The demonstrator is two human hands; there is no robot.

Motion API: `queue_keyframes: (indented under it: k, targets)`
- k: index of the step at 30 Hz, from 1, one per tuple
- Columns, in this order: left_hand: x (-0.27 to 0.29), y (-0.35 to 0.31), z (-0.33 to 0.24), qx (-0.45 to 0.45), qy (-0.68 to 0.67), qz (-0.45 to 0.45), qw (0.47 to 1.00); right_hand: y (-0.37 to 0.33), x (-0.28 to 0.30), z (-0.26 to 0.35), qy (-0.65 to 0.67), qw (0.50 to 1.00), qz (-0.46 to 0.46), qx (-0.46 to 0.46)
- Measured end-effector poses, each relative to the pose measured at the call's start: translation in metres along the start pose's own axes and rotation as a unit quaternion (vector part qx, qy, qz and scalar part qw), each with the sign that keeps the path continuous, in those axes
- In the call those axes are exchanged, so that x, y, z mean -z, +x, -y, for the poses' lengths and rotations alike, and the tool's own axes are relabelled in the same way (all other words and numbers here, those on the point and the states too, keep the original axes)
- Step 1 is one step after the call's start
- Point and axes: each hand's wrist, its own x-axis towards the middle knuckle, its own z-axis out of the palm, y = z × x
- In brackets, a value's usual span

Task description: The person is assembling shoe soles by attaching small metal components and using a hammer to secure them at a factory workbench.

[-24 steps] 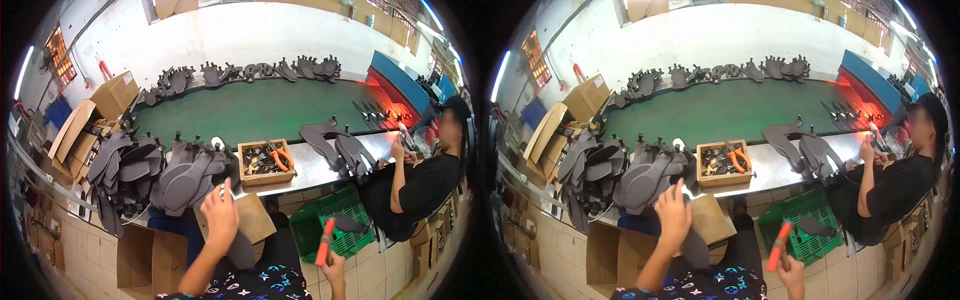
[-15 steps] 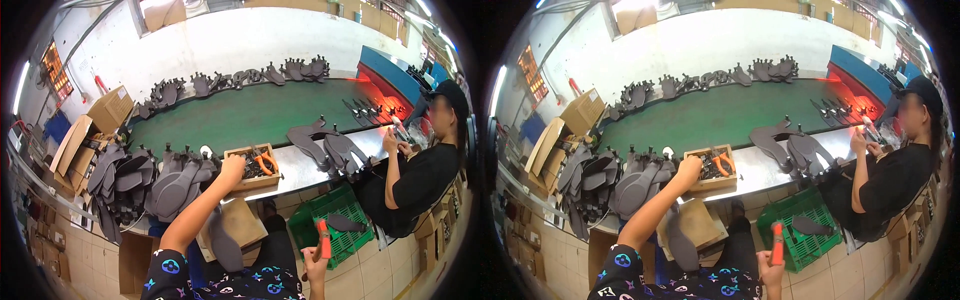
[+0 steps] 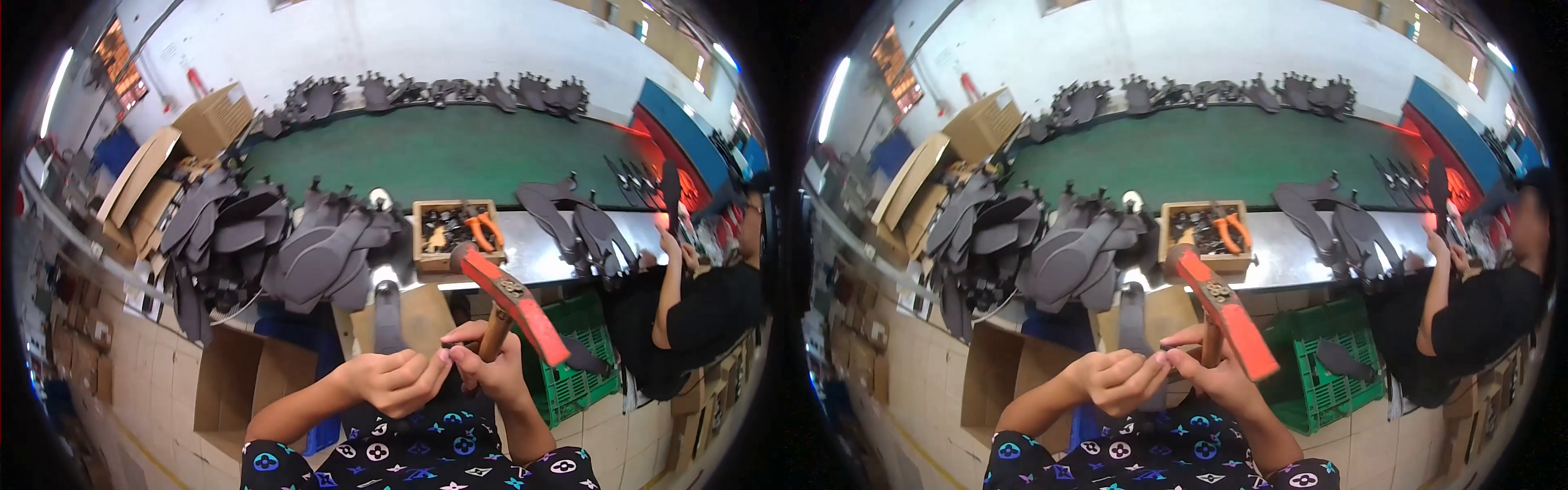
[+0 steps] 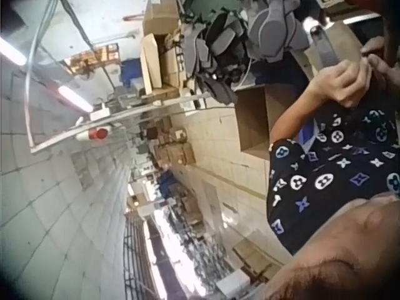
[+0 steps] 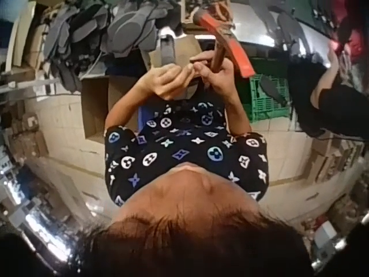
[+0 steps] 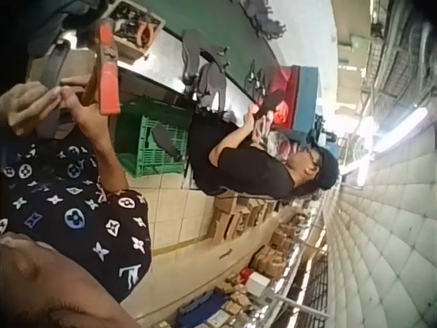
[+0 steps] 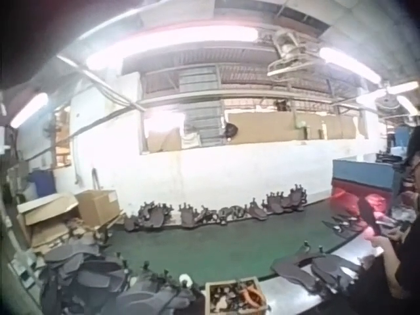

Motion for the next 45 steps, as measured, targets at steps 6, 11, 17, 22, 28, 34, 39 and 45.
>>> queue_keyframes:
  k: [6,11,17,22,28,34,39,45]
  targets:
    - [-0.043,-0.070,-0.012,0.411,-0.079,-0.057,0.906,0.029,-0.017,-0.016,-0.099,0.995,0.002,0.018]
    - [-0.073,-0.106,0.009,0.630,-0.286,-0.020,0.722,0.067,-0.018,-0.025,-0.169,0.981,0.039,-0.082]
    - [-0.065,-0.092,-0.001,0.616,-0.284,0.026,0.734,0.098,0.002,-0.075,-0.238,0.969,0.057,0.027]
    - [-0.067,-0.103,-0.017,0.628,-0.325,-0.041,0.706,0.096,-0.010,-0.064,-0.346,0.932,0.102,0.044]
    - [-0.064,-0.101,-0.018,0.620,-0.353,-0.047,0.699,0.096,-0.010,-0.062,-0.428,0.874,0.149,0.177]
    - [-0.065,-0.106,-0.010,0.654,-0.414,-0.002,0.634,0.065,-0.023,-0.045,-0.444,0.880,0.044,0.163]
    - [-0.071,-0.110,-0.010,0.634,-0.485,-0.050,0.599,0.006,-0.030,-0.015,-0.332,0.937,-0.070,0.084]
    - [-0.064,-0.109,-0.005,0.659,-0.488,-0.014,0.572,0.005,-0.036,-0.003,-0.472,0.875,0.056,0.095]
